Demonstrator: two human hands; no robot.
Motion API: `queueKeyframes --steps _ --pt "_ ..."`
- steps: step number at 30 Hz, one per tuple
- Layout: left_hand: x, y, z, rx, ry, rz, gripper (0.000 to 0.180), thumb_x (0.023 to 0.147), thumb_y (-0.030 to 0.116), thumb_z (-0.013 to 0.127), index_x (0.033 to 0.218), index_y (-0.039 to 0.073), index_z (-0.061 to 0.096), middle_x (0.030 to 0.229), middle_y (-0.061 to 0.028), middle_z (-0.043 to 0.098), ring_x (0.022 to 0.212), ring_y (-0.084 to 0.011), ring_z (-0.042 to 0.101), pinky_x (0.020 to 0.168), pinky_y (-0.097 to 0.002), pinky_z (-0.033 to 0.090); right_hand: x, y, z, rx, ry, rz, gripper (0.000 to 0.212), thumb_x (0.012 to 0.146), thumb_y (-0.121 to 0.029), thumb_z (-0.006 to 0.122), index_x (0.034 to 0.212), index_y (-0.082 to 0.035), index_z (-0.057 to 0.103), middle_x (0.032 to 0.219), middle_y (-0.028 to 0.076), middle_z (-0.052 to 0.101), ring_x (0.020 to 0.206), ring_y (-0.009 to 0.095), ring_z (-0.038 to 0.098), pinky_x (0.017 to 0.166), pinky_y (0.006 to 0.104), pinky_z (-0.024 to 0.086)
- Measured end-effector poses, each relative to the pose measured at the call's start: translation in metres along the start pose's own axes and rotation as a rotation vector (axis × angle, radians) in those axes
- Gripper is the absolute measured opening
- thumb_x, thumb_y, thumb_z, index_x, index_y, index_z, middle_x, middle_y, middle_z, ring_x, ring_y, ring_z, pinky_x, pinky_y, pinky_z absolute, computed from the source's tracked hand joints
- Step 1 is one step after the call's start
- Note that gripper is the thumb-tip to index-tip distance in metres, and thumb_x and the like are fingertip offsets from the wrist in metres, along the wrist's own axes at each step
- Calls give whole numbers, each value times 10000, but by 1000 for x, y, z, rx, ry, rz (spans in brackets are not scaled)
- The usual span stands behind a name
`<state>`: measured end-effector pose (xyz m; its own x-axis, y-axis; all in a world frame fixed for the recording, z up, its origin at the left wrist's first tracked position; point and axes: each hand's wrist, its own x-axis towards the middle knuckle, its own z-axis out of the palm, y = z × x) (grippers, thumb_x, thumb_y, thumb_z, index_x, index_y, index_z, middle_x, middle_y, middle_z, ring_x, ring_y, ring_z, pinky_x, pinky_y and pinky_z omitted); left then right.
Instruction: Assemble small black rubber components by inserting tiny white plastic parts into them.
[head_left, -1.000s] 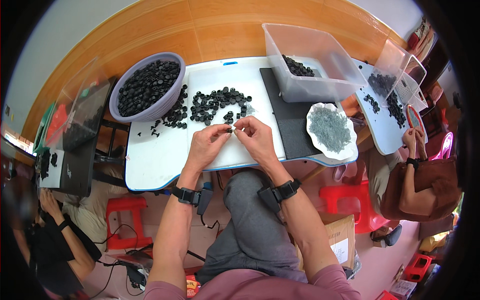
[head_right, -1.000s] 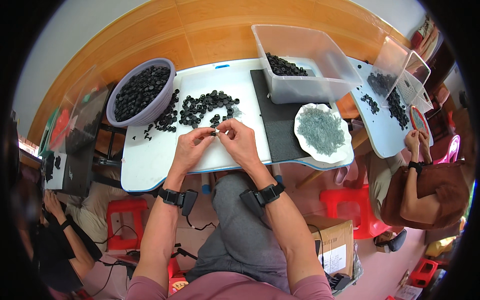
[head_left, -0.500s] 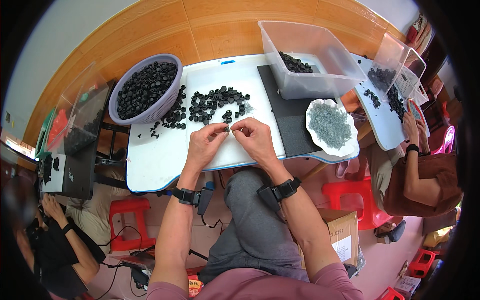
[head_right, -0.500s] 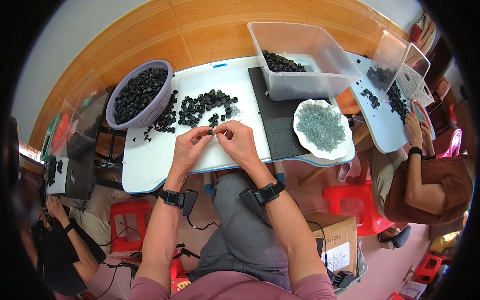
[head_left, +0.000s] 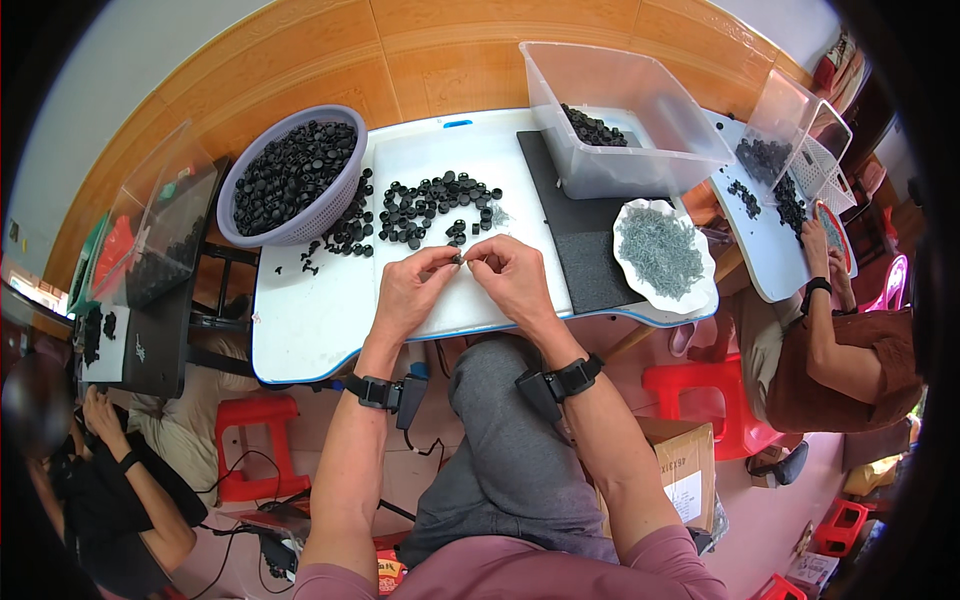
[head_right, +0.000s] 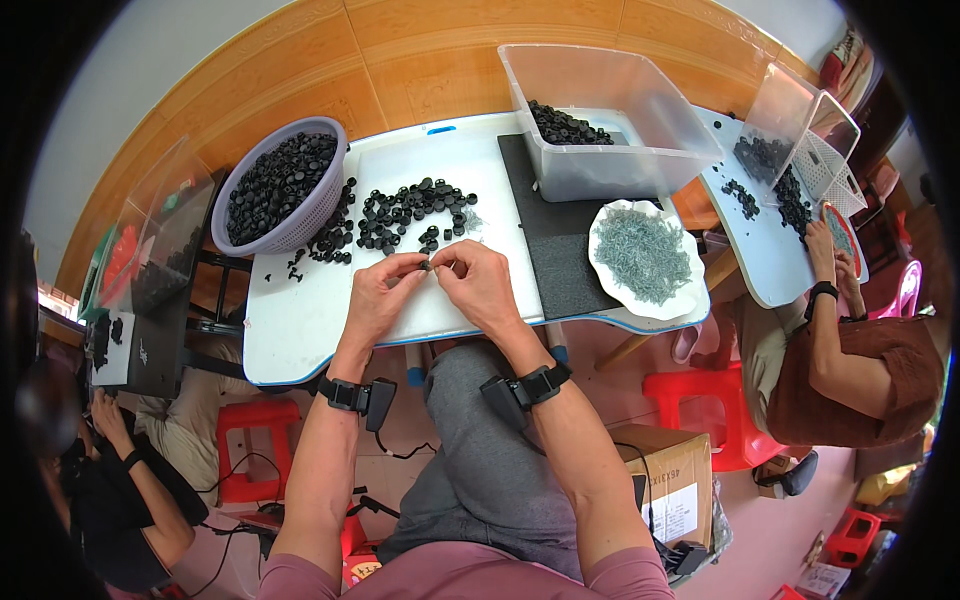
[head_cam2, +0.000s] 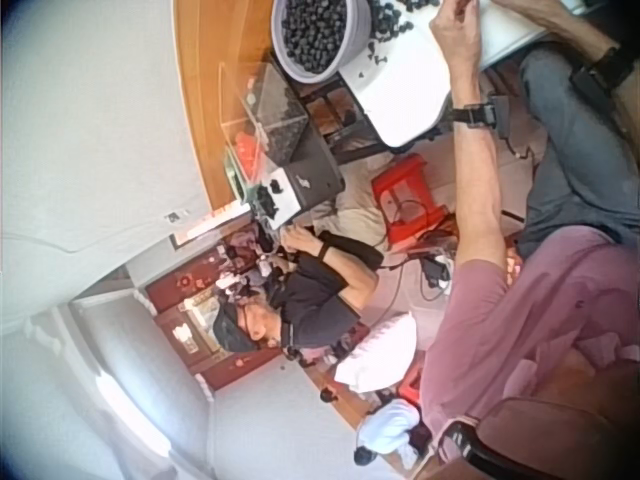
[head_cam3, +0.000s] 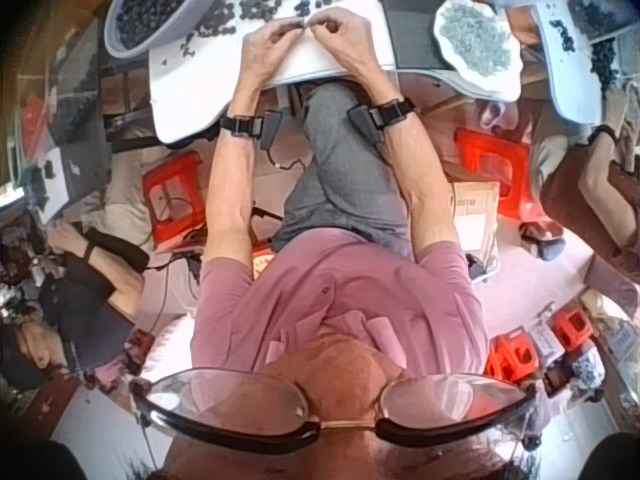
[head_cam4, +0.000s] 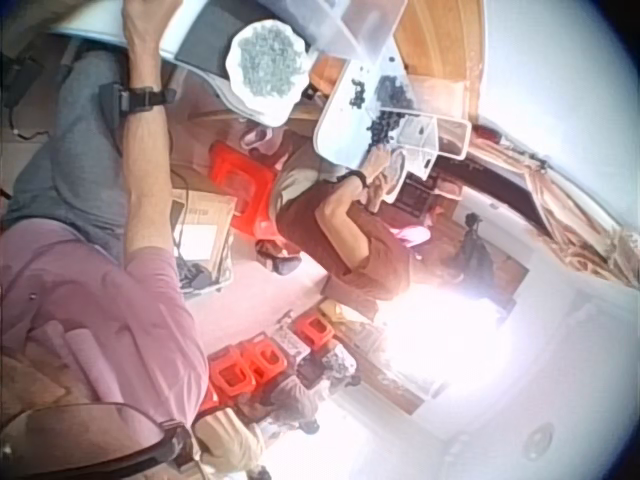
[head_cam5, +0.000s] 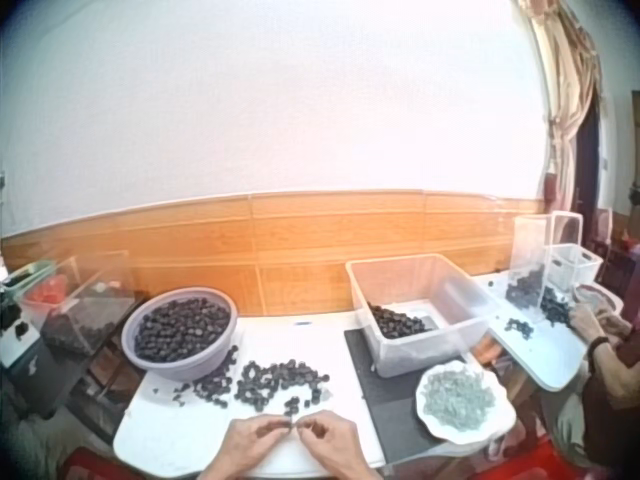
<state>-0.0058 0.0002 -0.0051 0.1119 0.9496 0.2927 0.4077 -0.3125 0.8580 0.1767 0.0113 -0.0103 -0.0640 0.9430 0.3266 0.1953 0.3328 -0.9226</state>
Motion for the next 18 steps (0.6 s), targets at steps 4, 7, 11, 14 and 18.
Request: queueKeyframes --steps 4,7,11,14,18 --pt "0 0 1 -11 -13 -6 232 907 81 724 1132 32 757 989 -120 788 892 -197 769 780 -294 599 0 -1 -1 -5 -7 19 125 814 -34 691 912 -14 768 852 92 731 655 123 641 626 272 520" --pt "0 0 1 -11 -17 -7 228 910 78 721 1131 34 757 991 -120 788 906 -198 769 796 -297 601 0 -2 0 -43 -3 -8 86 852 -3 710 925 8 755 806 33 708 662 49 592 592 219 475" --pt "0 1 1 3 -39 5 220 915 76 713 1126 31 756 992 -119 789 916 -200 769 803 -302 603 1 0 1 -26 -43 43 103 849 -31 720 938 10 751 818 73 730 667 85 640 604 249 509" --pt "0 1 0 -12 -46 -2 224 920 77 707 1133 25 750 990 -127 787 925 -205 769 813 -306 603 2 4 3 61 -61 110 116 850 -44 727 951 7 752 823 99 747 667 116 677 611 272 538" --pt "0 2 0 -10 -35 15 226 927 83 705 1142 25 743 990 -140 786 934 -213 770 827 -304 596 2 4 1 205 -47 127 90 879 -6 722 963 18 746 809 67 742 665 93 673 587 242 533"
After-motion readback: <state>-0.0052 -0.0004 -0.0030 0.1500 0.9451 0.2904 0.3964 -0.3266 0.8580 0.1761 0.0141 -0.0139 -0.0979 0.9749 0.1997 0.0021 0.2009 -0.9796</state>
